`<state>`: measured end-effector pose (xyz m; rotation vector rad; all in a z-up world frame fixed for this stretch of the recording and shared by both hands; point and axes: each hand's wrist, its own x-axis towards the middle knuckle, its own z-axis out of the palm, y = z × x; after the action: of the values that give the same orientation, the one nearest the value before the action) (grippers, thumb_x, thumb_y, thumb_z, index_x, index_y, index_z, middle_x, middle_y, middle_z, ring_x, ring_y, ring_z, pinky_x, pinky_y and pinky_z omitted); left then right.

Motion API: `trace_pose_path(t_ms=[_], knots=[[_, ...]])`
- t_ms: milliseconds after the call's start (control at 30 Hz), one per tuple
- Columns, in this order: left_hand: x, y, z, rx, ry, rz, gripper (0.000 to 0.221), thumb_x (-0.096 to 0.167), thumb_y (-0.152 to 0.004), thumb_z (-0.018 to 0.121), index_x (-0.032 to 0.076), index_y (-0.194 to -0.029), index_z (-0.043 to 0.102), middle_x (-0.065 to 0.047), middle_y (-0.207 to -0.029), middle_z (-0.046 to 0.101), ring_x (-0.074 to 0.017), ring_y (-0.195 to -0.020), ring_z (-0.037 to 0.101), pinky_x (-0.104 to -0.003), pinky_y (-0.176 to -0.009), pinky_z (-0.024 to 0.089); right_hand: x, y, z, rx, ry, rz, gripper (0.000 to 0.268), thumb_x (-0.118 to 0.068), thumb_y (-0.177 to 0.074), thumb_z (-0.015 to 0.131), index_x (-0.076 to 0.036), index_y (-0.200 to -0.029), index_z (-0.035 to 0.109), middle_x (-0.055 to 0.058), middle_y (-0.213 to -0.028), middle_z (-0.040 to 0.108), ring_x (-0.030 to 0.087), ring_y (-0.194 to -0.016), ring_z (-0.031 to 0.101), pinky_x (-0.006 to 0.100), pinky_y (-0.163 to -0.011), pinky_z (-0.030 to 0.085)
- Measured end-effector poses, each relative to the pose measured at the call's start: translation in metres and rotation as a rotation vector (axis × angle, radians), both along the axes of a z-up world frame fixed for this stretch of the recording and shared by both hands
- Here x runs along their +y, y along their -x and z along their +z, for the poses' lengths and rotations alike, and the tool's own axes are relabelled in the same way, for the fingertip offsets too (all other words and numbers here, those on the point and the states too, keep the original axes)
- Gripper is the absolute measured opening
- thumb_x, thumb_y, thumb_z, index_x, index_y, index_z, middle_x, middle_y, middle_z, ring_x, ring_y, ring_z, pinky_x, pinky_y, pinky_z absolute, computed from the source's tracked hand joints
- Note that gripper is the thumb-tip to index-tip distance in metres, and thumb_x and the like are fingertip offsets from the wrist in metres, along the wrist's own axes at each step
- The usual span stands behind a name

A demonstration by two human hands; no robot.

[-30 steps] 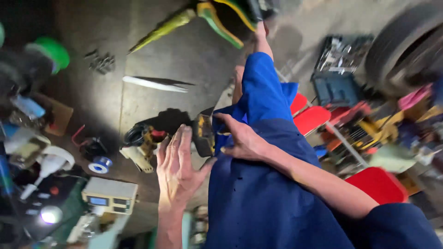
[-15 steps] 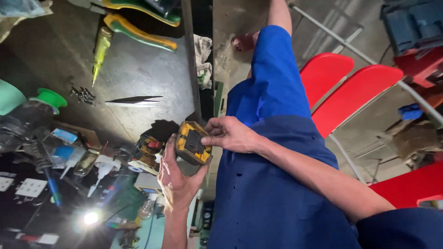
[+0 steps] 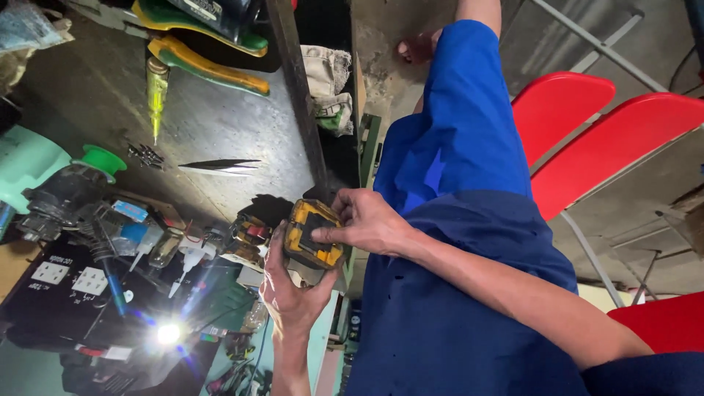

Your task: Disassembling and reassembling a cordless power drill on a workbench using various hand tools

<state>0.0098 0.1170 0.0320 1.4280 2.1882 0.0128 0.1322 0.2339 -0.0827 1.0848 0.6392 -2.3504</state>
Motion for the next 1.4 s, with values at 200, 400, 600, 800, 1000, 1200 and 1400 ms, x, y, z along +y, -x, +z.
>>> trace_pose_path(t_ms=[200, 400, 600, 800, 1000, 1200, 1400], knots=[[0.001, 0.0, -0.001, -0.02, -0.014, 0.0, 0.097, 0.021, -0.075, 0.098, -0.007, -0.146, 0.038, -0.026, -0.143, 0.058, -0.037, -0.128, 0.066, -0.04, -0.11, 0.057, -0.01, 0.003, 0.001, -0.055, -0.035, 0.017, 0.048, -0.044, -0.072, 0.088, -0.012, -0.097, 0.062, -0.001, -0.078, 0.063, 0.011, -0.067, 0.054, 0.029, -0.057, 0.044], [-0.003, 0.001, 0.001, -0.021, 0.012, -0.003, 0.099, 0.016, -0.074, 0.096, -0.007, -0.149, 0.035, -0.027, -0.147, 0.056, -0.0388, -0.131, 0.065, -0.042, -0.109, 0.058, -0.006, 0.003, 0.001, -0.064, 0.026, 0.01, 0.045, -0.041, -0.074, 0.089, -0.013, -0.094, 0.059, -0.001, -0.079, 0.061, 0.011, -0.069, 0.053, 0.029, -0.056, 0.043], [0.001, 0.0, 0.001, 0.023, 0.033, -0.014, 0.1, 0.028, -0.074, 0.099, -0.005, -0.147, 0.039, -0.023, -0.145, 0.058, -0.035, -0.128, 0.067, -0.04, -0.104, 0.061, -0.007, 0.002, -0.007, -0.035, 0.097, -0.062, 0.047, -0.041, -0.07, 0.09, -0.013, -0.085, 0.056, -0.001, -0.071, 0.058, 0.011, -0.064, 0.051, 0.027, -0.055, 0.039], [0.007, -0.001, 0.002, 0.026, 0.034, -0.021, 0.096, 0.026, -0.078, 0.097, -0.005, -0.147, 0.039, -0.023, -0.144, 0.059, -0.0346, -0.128, 0.068, -0.039, -0.105, 0.06, -0.003, 0.008, -0.007, -0.099, 0.163, -0.112, 0.048, -0.045, -0.068, 0.089, -0.014, -0.079, 0.055, 0.0, -0.073, 0.061, 0.011, -0.067, 0.057, 0.027, -0.055, 0.045], [0.005, 0.001, 0.003, 0.011, 0.018, -0.037, 0.089, 0.017, -0.08, 0.093, -0.009, -0.147, 0.039, -0.028, -0.143, 0.058, -0.0379, -0.127, 0.067, -0.04, -0.107, 0.059, -0.007, 0.008, -0.004, -0.044, 0.043, -0.04, 0.043, -0.041, -0.077, 0.088, -0.014, -0.087, 0.057, 0.0, -0.078, 0.065, 0.012, -0.067, 0.057, 0.027, -0.054, 0.045], [0.01, 0.004, 0.005, 0.001, 0.047, -0.071, 0.089, 0.016, -0.08, 0.091, -0.009, -0.147, 0.038, -0.029, -0.142, 0.059, -0.0389, -0.126, 0.068, -0.041, -0.105, 0.06, -0.015, 0.007, -0.007, -0.011, -0.047, 0.002, 0.043, -0.044, -0.079, 0.086, -0.013, -0.089, 0.057, -0.002, -0.075, 0.057, 0.012, -0.067, 0.051, 0.03, -0.055, 0.042], [0.013, 0.002, 0.005, 0.031, 0.048, -0.109, 0.087, 0.026, -0.086, 0.089, -0.012, -0.147, 0.039, -0.029, -0.142, 0.059, -0.0385, -0.124, 0.069, -0.039, -0.104, 0.061, -0.006, 0.009, -0.003, -0.015, -0.031, 0.034, 0.041, -0.041, -0.082, 0.086, -0.013, -0.091, 0.057, -0.001, -0.079, 0.058, 0.013, -0.07, 0.052, 0.031, -0.057, 0.043]])
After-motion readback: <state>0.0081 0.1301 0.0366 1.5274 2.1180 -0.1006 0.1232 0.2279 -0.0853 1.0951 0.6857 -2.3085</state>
